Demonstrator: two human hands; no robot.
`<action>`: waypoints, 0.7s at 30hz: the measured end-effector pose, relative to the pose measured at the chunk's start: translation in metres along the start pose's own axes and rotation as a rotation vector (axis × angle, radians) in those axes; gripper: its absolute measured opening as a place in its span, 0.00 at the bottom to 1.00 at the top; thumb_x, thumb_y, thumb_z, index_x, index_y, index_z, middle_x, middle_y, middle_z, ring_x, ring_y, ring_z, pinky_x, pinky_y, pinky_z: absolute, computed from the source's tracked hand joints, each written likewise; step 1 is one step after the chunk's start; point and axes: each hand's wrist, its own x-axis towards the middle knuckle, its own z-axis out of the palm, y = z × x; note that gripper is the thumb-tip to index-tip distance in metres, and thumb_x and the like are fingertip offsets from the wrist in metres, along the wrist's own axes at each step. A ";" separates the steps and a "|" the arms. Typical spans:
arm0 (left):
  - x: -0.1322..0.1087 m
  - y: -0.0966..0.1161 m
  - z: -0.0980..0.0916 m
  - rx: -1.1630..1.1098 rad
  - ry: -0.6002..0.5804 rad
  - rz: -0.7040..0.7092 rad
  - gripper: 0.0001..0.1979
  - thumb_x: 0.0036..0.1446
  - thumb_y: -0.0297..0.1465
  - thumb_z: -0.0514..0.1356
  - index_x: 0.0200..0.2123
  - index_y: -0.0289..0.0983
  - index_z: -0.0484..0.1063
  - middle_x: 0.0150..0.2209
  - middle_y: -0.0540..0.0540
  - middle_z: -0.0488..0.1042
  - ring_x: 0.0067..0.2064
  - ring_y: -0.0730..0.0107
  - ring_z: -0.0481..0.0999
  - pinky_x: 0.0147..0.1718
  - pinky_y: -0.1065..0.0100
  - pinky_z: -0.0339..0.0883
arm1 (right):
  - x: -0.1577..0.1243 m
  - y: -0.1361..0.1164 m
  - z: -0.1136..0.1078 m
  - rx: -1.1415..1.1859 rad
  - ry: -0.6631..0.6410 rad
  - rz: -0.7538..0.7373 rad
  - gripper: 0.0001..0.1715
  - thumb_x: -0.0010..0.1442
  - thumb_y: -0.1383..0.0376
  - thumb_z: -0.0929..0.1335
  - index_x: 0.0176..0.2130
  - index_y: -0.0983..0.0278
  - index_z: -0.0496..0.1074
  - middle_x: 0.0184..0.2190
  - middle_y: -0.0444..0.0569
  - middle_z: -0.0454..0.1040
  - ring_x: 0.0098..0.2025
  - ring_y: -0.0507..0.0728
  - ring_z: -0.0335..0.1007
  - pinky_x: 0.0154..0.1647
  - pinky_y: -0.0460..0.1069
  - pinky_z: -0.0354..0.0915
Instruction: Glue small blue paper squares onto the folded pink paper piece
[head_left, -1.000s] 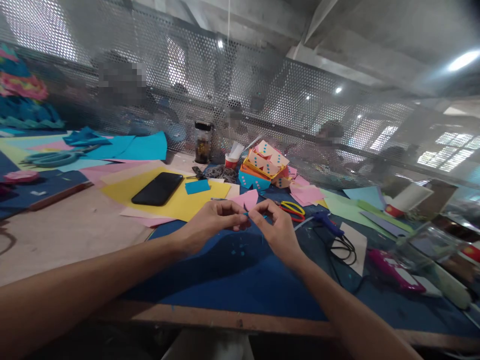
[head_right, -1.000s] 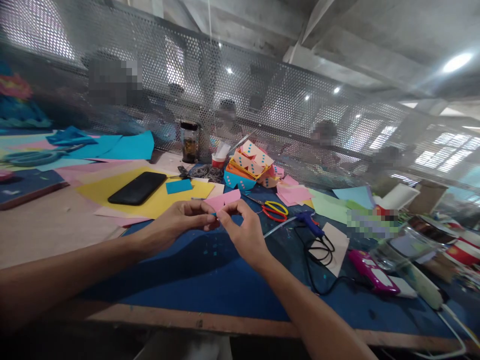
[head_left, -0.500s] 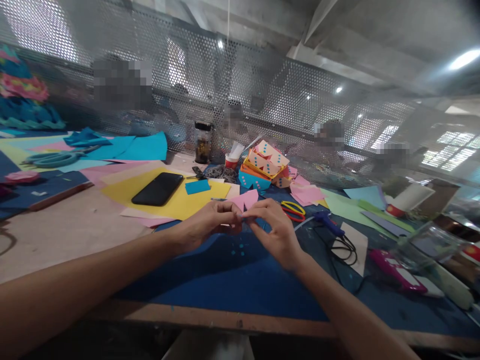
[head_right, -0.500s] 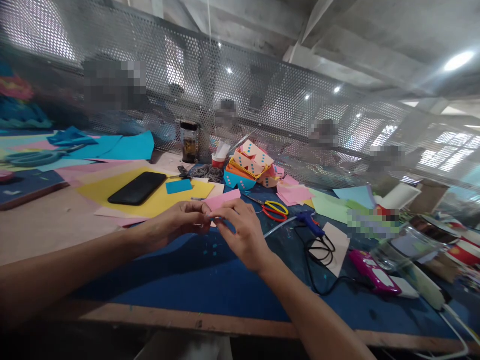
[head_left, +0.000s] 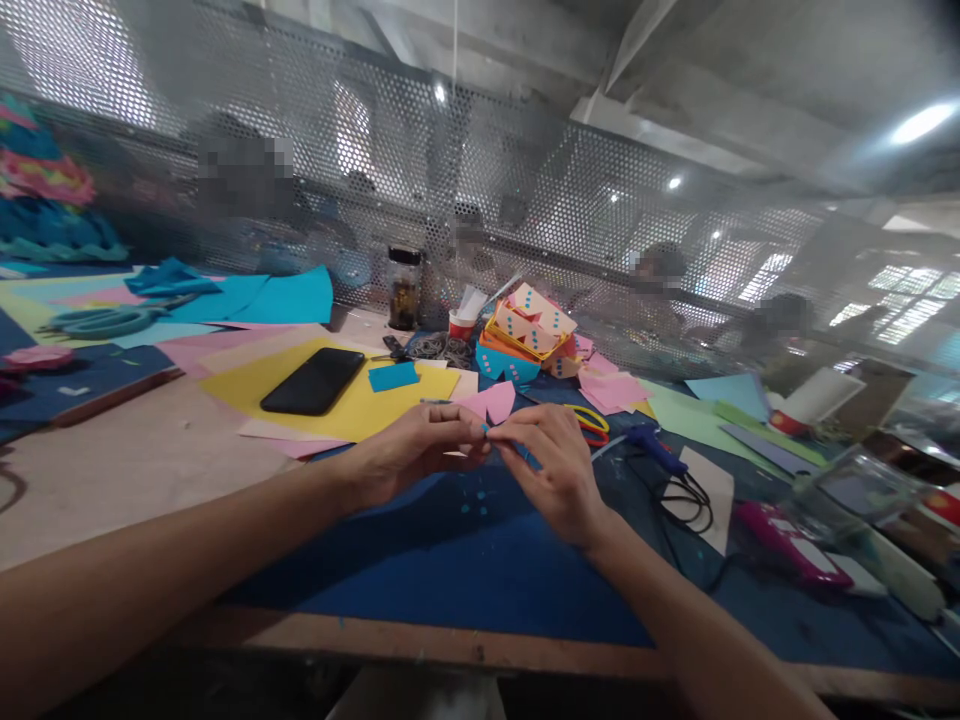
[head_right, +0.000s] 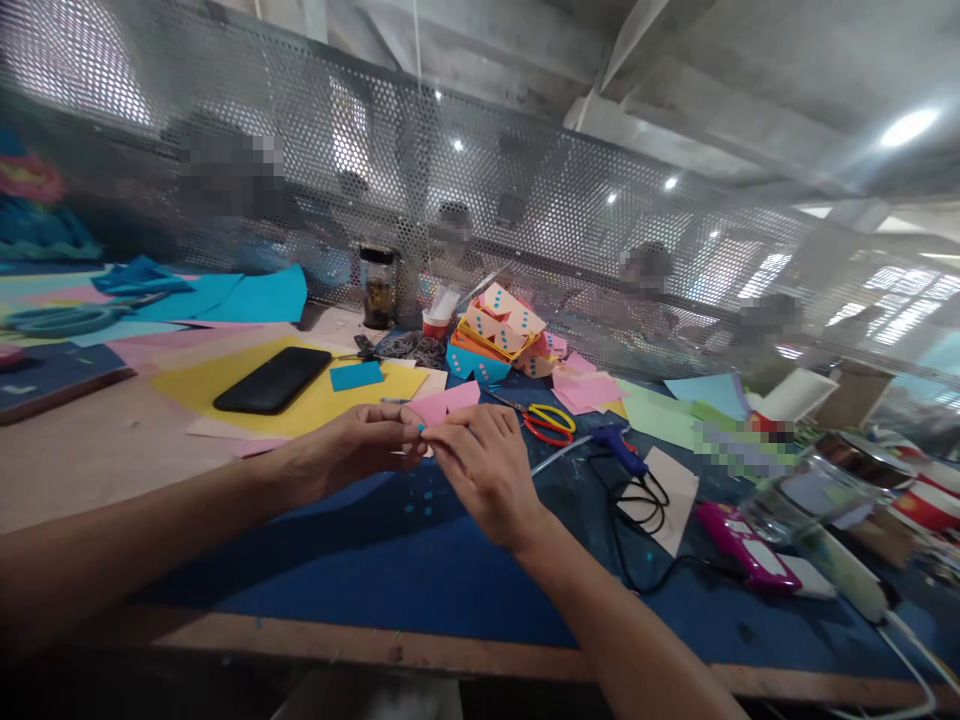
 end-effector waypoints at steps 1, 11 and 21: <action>0.000 0.000 0.000 -0.013 0.001 0.004 0.06 0.54 0.31 0.68 0.32 0.34 0.78 0.32 0.47 0.76 0.37 0.71 0.73 0.43 0.67 0.67 | 0.000 0.000 0.000 -0.006 0.001 -0.002 0.08 0.66 0.68 0.69 0.46 0.59 0.73 0.40 0.47 0.76 0.44 0.56 0.69 0.47 0.55 0.60; -0.001 0.000 -0.002 0.040 0.036 0.002 0.07 0.52 0.33 0.69 0.31 0.35 0.79 0.30 0.49 0.75 0.35 0.72 0.73 0.43 0.67 0.67 | 0.001 -0.001 -0.004 -0.050 -0.022 -0.071 0.08 0.66 0.68 0.68 0.46 0.59 0.71 0.40 0.47 0.76 0.43 0.57 0.69 0.47 0.56 0.59; -0.002 0.002 0.000 0.081 0.065 0.005 0.08 0.52 0.34 0.69 0.31 0.35 0.78 0.30 0.49 0.74 0.35 0.71 0.73 0.42 0.67 0.67 | 0.001 -0.002 -0.006 -0.078 -0.055 -0.080 0.08 0.67 0.67 0.68 0.47 0.59 0.70 0.41 0.47 0.77 0.43 0.57 0.70 0.49 0.57 0.58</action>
